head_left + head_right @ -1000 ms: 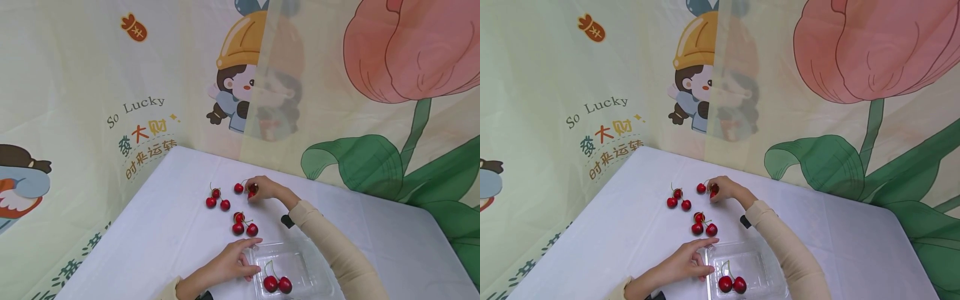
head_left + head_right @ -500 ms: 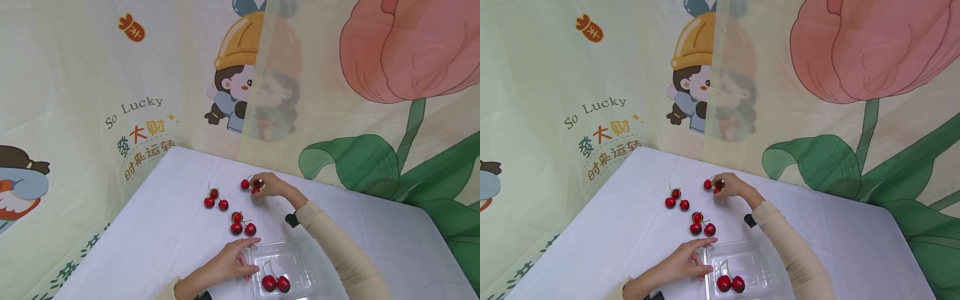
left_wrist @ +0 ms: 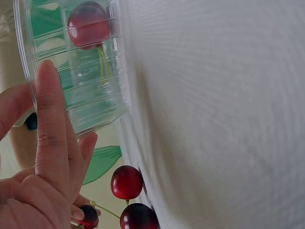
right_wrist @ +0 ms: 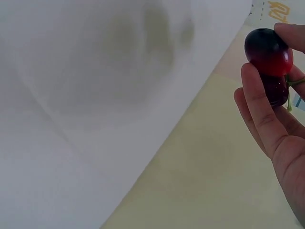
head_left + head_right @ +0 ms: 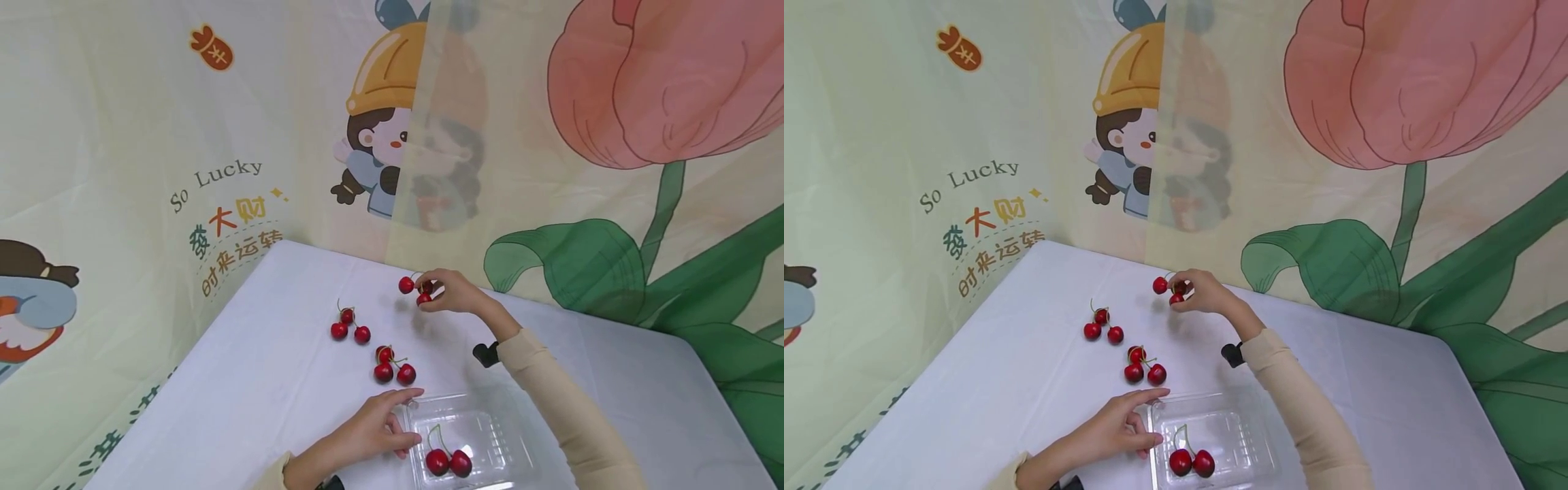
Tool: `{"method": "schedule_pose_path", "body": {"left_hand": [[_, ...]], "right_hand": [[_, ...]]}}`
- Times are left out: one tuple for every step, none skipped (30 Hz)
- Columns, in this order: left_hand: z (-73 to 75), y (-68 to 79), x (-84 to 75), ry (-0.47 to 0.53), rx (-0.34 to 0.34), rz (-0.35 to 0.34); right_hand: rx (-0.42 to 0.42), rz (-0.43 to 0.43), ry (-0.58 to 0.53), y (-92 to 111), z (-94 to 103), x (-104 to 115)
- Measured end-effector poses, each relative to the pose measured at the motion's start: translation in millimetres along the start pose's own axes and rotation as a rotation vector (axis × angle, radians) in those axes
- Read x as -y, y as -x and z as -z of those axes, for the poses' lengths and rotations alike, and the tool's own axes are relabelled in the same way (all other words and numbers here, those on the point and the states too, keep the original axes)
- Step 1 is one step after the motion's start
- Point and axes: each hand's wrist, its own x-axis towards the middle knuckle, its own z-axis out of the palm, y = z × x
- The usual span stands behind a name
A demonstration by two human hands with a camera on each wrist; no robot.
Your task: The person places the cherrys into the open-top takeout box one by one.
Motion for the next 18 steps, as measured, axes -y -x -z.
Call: {"method": "schedule_pose_path", "body": {"left_hand": [[0.0,0.6,0.1,-0.001,0.002,0.002],[0.1,1.3,0.1,0.001,0.002,0.004],[0.2,1.9,0.2,0.001,0.004,0.004],[0.3,2.4,0.6,0.003,0.006,0.001],[0.2,2.8,1.3,0.003,0.007,-0.004],[0.2,3.2,1.7,0.005,0.008,-0.007],[0.2,3.5,2.2,0.009,0.011,-0.01],[0.2,3.8,2.6,0.009,0.012,-0.017],[0.1,4.0,3.2,0.007,0.013,-0.023],[-0.1,4.2,3.4,-0.001,0.013,-0.026],[-0.3,4.4,3.3,-0.01,0.012,-0.029],[-0.3,4.5,3.0,-0.019,0.011,-0.033],[-0.4,4.4,2.6,-0.031,0.009,-0.036],[-0.4,4.2,1.9,-0.047,0.006,-0.039],[-0.3,3.8,1.0,-0.06,0.003,-0.042],[0.0,3.2,0.0,-0.072,-0.001,-0.045],[0.5,2.4,-0.9,-0.078,-0.004,-0.05],[1.1,1.3,-1.8,-0.079,-0.006,-0.051]], "right_hand": [[-0.001,0.0,0.003,1.5,0.4,0.4],[-0.002,-0.001,0.004,2.8,0.8,0.9],[-0.001,-0.006,0.005,4.1,0.9,1.4],[0.0,-0.004,0.006,5.2,1.1,1.5],[-0.001,-0.003,0.006,6.2,1.3,1.6],[-0.003,-0.003,0.007,7.3,1.5,1.7],[-0.007,-0.001,0.006,8.6,1.9,1.9],[-0.01,-0.001,0.003,10.0,2.2,2.3],[-0.015,-0.001,0.002,11.5,2.6,3.0],[-0.021,0.001,-0.002,13.3,3.3,4.2],[-0.026,0.004,-0.004,15.3,4.0,5.8],[-0.03,0.006,-0.008,17.5,5.1,7.7],[-0.036,0.016,-0.008,19.9,6.6,10.0],[-0.042,0.023,-0.01,22.1,8.2,12.7],[-0.049,0.033,-0.01,24.4,10.4,15.9],[-0.058,0.049,-0.01,26.8,13.0,19.1],[-0.065,0.06,-0.012,28.8,15.7,22.5],[-0.072,0.072,-0.013,30.8,18.5,25.9]]}}
